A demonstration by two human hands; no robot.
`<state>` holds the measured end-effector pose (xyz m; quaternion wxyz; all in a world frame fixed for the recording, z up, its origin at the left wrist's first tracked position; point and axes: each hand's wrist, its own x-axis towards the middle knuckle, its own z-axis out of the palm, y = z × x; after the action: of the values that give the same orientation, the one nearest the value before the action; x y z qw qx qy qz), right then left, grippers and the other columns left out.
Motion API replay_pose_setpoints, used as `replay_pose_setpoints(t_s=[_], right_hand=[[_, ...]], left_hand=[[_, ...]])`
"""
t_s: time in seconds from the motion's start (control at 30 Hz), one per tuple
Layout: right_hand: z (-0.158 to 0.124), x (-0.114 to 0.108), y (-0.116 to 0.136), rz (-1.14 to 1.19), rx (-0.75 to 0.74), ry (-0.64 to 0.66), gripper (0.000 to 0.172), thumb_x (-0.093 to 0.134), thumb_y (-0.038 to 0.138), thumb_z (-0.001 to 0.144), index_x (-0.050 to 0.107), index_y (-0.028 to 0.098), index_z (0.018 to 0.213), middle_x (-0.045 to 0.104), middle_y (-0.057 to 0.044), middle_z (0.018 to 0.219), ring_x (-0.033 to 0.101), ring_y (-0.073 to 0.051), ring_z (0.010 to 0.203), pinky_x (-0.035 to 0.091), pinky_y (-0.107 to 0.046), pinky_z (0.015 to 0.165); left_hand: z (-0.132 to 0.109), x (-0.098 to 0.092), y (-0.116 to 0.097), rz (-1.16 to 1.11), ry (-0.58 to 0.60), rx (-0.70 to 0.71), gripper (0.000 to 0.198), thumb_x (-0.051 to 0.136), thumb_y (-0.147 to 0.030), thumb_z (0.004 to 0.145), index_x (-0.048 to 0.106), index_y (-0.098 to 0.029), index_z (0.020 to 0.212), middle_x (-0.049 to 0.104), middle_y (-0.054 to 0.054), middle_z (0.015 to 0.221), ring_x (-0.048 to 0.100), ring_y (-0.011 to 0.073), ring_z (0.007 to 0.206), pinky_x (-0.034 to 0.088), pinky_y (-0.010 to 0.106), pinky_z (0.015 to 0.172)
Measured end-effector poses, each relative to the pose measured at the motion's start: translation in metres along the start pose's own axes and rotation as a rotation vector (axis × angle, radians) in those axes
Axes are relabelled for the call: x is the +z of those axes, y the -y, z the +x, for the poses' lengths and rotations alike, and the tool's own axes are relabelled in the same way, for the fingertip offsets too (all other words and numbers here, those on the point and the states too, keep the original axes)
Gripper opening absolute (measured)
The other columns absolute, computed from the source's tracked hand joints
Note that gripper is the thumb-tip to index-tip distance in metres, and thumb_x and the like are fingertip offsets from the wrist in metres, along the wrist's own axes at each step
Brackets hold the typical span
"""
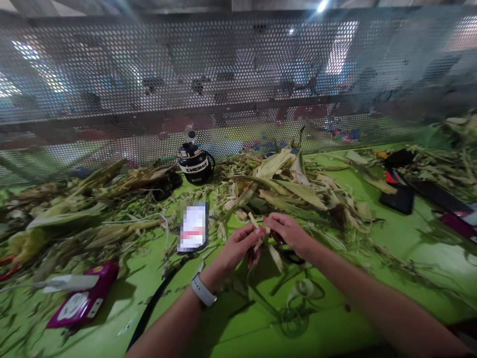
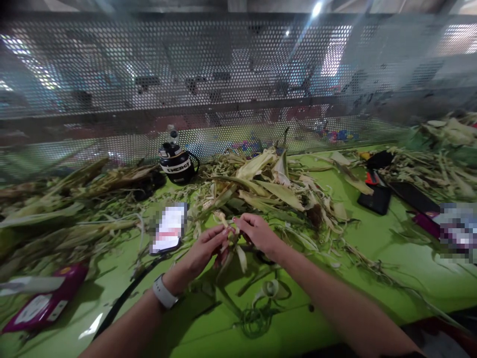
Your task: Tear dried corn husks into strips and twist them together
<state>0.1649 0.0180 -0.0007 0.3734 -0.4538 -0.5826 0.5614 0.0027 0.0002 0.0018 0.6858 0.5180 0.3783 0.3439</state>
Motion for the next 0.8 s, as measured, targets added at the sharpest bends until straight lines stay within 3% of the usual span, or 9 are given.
replay_pose_setpoints(t_s=[0.13, 0.3, 0.47, 0.63, 0.8], right_hand=[[0.001, 0.002, -0.001, 0.014, -0.029, -0.019, 0.048, 0.053, 0.065, 0.073, 0.042, 0.020, 0.060, 0.032, 0.009, 0.047, 0.025, -0.006, 0.041, 0.020, -0.021, 0.039], [0.001, 0.004, -0.004, -0.006, -0.057, -0.043, 0.048, 0.053, 0.065, 0.073, 0.043, 0.020, 0.062, 0.034, 0.009, 0.048, 0.027, -0.007, 0.042, 0.022, -0.021, 0.040], [-0.001, 0.005, -0.005, -0.038, -0.099, -0.045, 0.044, 0.052, 0.061, 0.078, 0.044, 0.020, 0.063, 0.037, 0.008, 0.049, 0.031, -0.007, 0.043, 0.026, -0.021, 0.042], [-0.003, 0.006, -0.003, -0.053, -0.087, -0.069, 0.045, 0.050, 0.062, 0.077, 0.044, 0.020, 0.063, 0.035, 0.008, 0.048, 0.030, -0.007, 0.043, 0.025, -0.021, 0.041], [-0.006, 0.010, 0.000, -0.105, -0.135, -0.103, 0.045, 0.050, 0.061, 0.077, 0.042, 0.019, 0.060, 0.034, 0.007, 0.053, 0.029, -0.008, 0.048, 0.025, -0.021, 0.043]], left_hand=[[0.002, 0.000, 0.001, -0.015, -0.082, 0.068, 0.031, 0.068, -0.044, 0.072, 0.058, -0.015, 0.067, 0.053, -0.003, 0.060, 0.049, 0.0093, 0.059, 0.041, 0.020, 0.056], [0.004, 0.002, 0.005, -0.059, -0.111, 0.113, 0.025, 0.064, -0.039, 0.076, 0.066, -0.019, 0.091, 0.065, 0.002, 0.092, 0.056, 0.0174, 0.092, 0.042, 0.028, 0.084], [-0.002, 0.007, -0.001, 0.094, -0.132, 0.104, 0.027, 0.050, -0.038, 0.084, 0.066, -0.018, 0.076, 0.064, 0.003, 0.081, 0.054, 0.0176, 0.080, 0.043, 0.028, 0.075], [-0.011, 0.010, -0.014, 0.220, -0.170, 0.155, 0.031, 0.047, -0.037, 0.083, 0.057, -0.019, 0.060, 0.054, 0.002, 0.065, 0.046, 0.0171, 0.067, 0.041, 0.027, 0.063], [-0.013, 0.009, -0.008, 0.245, -0.134, 0.110, 0.029, 0.048, -0.036, 0.080, 0.047, -0.019, 0.056, 0.044, 0.000, 0.062, 0.039, 0.0147, 0.063, 0.036, 0.025, 0.058]])
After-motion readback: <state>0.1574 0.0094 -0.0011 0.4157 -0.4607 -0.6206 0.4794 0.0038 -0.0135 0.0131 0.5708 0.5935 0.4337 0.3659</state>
